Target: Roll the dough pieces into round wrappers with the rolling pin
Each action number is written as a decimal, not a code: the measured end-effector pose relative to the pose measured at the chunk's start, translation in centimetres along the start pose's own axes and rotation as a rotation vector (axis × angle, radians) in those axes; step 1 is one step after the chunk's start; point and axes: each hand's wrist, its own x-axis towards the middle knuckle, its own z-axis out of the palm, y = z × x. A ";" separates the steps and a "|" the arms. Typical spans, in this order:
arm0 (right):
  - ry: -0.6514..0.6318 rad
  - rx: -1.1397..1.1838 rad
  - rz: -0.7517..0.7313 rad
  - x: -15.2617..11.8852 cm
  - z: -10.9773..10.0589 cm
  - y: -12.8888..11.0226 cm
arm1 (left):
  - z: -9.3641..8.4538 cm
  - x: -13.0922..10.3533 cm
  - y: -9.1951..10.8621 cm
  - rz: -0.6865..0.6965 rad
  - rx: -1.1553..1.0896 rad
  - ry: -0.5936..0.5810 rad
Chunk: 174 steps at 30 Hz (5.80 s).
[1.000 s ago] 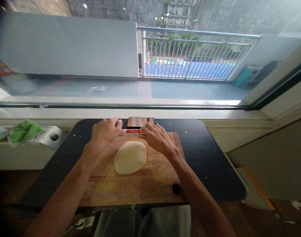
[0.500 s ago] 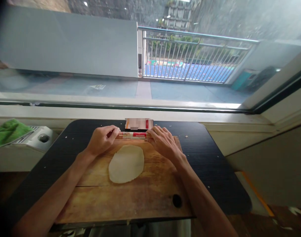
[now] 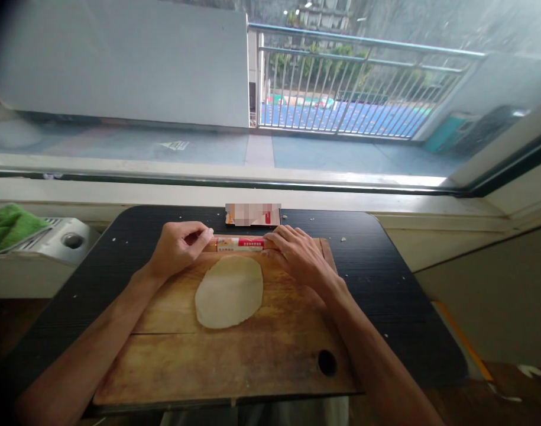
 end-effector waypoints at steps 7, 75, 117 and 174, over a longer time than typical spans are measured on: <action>0.011 0.025 0.018 -0.3 -0.5 -0.5 | 0.1 0.0 0.1 0.001 0.068 0.055; 0.066 0.610 -0.025 -0.4 -1.2 -1.1 | -0.7 0.3 0.2 -0.029 0.220 -0.236; -0.029 0.739 -0.088 -0.5 -2.5 -1.8 | -1.8 -0.6 0.8 -0.006 0.243 -0.500; 0.041 -0.163 0.534 0.1 -0.2 -7.1 | 0.1 -2.8 3.6 -0.153 0.621 -0.150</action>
